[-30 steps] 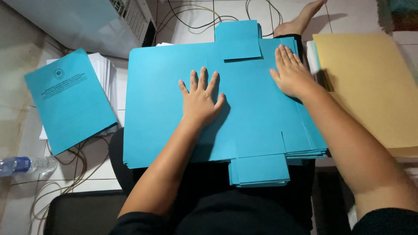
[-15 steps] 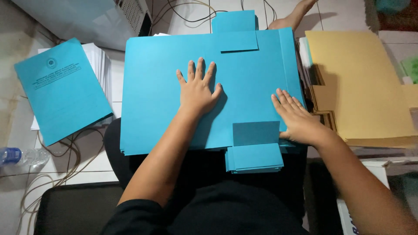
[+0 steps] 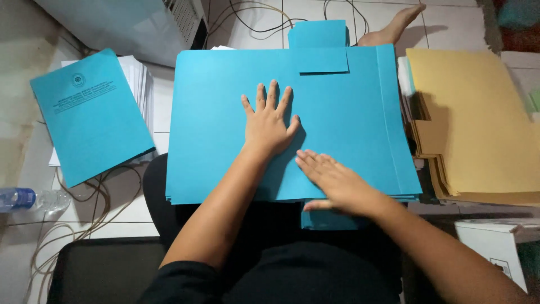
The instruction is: The person sits on the floor and folds light blue file folders by hand. They repeatedly open each folder, fold the side flaps inward, and press down to flatten the creases before stacking them.
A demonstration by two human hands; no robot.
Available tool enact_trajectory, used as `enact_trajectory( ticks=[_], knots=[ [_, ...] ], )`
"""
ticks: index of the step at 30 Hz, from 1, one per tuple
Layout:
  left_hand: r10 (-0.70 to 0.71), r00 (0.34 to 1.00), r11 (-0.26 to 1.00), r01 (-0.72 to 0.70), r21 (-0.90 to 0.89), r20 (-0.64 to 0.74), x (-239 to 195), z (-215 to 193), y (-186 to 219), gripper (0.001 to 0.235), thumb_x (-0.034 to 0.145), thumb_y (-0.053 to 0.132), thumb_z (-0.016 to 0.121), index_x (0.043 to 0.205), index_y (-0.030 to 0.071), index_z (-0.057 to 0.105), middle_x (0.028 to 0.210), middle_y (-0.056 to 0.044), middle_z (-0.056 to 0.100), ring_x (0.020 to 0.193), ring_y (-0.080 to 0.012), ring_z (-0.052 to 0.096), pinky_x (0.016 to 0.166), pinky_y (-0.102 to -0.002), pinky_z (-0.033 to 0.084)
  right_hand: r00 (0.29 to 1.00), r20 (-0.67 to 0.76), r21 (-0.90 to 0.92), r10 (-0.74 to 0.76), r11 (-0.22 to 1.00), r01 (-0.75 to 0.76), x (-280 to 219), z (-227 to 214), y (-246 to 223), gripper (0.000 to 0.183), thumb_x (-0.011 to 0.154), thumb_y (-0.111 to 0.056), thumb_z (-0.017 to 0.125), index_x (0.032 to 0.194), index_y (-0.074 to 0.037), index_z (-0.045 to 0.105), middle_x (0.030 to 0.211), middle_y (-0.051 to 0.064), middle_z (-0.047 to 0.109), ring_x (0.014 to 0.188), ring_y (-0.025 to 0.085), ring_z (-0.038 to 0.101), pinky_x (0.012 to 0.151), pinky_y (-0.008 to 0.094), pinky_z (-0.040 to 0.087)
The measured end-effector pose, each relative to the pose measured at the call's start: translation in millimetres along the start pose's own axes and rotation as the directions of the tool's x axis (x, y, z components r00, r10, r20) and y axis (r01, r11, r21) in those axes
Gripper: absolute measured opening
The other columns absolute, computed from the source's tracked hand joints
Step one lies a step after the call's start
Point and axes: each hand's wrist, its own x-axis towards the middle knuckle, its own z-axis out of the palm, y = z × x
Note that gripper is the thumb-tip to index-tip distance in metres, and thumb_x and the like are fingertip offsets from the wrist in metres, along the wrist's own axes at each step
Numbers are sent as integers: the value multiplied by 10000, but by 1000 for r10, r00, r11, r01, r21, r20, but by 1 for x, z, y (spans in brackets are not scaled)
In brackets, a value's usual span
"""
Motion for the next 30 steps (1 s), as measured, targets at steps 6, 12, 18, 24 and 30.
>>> enact_trajectory(
  ticks=[6, 12, 18, 24, 30],
  knots=[
    [1, 1000, 1000, -1, 5, 19, 3, 3, -2, 723, 980, 545, 335, 1645, 264, 283, 1705, -150, 230, 1572, -416, 174, 1183, -745, 65, 955, -111, -85, 276, 955, -286, 74, -19, 100, 811, 1055, -622, 279, 1652, -97, 121, 1716, 132, 136, 1581, 319, 124, 1284, 469, 94],
    [-3, 1000, 1000, 4, -21, 24, 7, 2, -6, 733, 971, 532, 355, 1640, 237, 295, 1702, -162, 228, 1569, -425, 174, 1182, -751, 65, 910, -163, 10, 382, 922, -386, 121, -30, 114, 741, 1105, -518, 272, 1655, -52, 102, 1724, 159, 67, 1590, 323, 48, 1284, 472, 8],
    [28, 999, 999, -27, -26, 42, 7, 1, -9, 757, 956, 547, 354, 1639, 230, 277, 1702, -167, 214, 1566, -443, 155, 1173, -769, 61, 892, -208, -20, 402, 910, -415, 117, -34, 95, 775, 1082, -522, 289, 1649, -33, 90, 1722, 173, -61, 1583, 359, -21, 1275, 504, -14],
    [91, 994, 996, -91, 2, 66, 9, -2, -14, 771, 952, 581, 364, 1640, 245, 276, 1709, -141, 208, 1570, -417, 170, 1173, -766, 70, 871, -269, -14, 412, 902, -431, 143, -54, 96, 800, 1077, -545, 312, 1655, -38, 90, 1707, 231, -18, 1576, 406, -27, 1266, 582, -14],
    [185, 983, 983, -185, 7, -9, 19, 10, -23, 764, 959, 644, 371, 1616, 272, 256, 1686, -114, 221, 1552, -377, 158, 1161, -752, 95, 726, -413, 41, 550, 807, -589, 192, -46, 158, 705, 1086, -474, 366, 1586, 12, 261, 1652, 228, 245, 1524, 390, 161, 1214, 575, 125]
  ],
)
